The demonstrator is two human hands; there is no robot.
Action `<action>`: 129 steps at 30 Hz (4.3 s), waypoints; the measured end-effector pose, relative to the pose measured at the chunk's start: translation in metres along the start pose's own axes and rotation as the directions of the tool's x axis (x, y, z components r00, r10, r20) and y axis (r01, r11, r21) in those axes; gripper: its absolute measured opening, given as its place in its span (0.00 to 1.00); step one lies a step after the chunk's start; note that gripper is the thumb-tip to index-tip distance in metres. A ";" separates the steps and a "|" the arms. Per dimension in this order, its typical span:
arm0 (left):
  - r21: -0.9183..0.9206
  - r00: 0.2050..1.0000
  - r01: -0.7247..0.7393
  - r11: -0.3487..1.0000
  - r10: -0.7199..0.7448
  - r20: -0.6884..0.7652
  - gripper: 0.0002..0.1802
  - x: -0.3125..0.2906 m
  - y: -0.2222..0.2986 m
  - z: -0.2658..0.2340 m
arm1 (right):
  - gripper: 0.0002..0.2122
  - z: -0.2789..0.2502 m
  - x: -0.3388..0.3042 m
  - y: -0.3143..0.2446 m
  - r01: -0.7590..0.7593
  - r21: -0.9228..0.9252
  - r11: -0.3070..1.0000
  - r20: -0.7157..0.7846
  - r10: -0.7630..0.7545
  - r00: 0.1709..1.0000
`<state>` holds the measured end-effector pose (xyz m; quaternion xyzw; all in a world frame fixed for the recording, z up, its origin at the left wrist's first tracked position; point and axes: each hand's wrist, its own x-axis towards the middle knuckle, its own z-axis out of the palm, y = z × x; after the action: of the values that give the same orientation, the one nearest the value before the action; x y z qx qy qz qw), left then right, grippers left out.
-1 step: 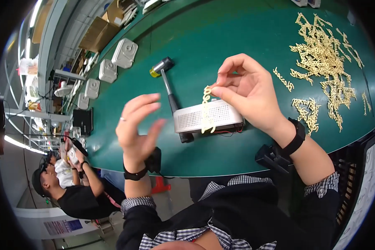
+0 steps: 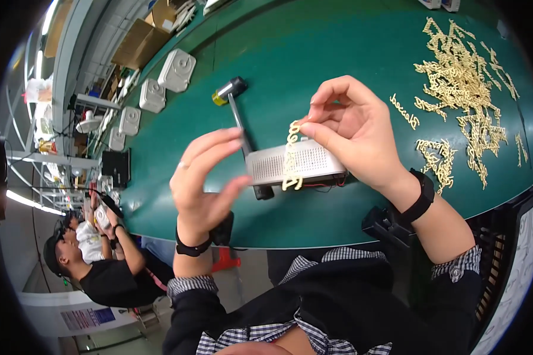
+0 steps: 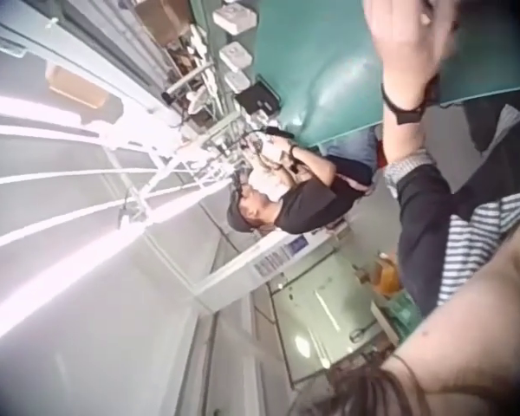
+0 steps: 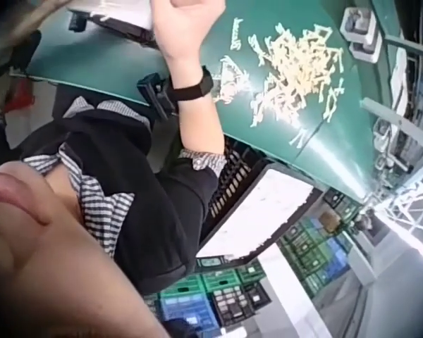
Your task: Assemble small metal components into white plastic cases using a rubber mallet on an electronics factory floor.
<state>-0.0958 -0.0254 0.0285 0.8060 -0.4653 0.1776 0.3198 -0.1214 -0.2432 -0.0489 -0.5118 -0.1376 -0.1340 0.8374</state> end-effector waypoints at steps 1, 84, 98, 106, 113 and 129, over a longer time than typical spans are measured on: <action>-0.128 0.996 0.086 0.988 -0.085 0.015 0.12 0.004 0.010 0.006 | 0.14 0.002 -0.002 0.001 -0.023 0.003 1.000 0.009 0.023 1.000; 0.463 0.599 0.658 0.594 -0.785 0.157 0.22 -0.098 -0.061 0.017 | 0.23 -0.024 0.021 -0.005 0.131 -0.788 0.601 0.222 0.079 0.972; -0.466 0.413 0.861 0.205 -0.816 0.404 0.15 -0.063 0.024 -0.088 | 0.25 -0.029 0.023 0.000 0.102 -0.801 0.590 0.180 0.075 0.981; -0.312 0.541 0.839 0.445 -0.741 0.398 0.16 -0.082 0.035 -0.056 | 0.25 -0.027 0.028 -0.006 0.153 -0.791 0.592 0.211 0.029 0.977; -0.528 0.617 0.713 0.461 -0.771 0.160 0.18 -0.092 0.029 -0.052 | 0.25 -0.026 0.023 -0.004 0.152 -0.796 0.587 0.211 0.032 0.977; -0.500 0.689 0.690 0.524 -0.687 0.231 0.19 -0.092 0.031 -0.066 | 0.26 -0.024 0.024 0.000 0.076 -0.785 0.614 0.158 0.080 0.984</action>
<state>-0.1681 0.0664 0.0338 0.7956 -0.1400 -0.1068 0.5797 -0.0972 -0.2665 -0.0504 -0.8373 -0.1382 -0.1338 0.5119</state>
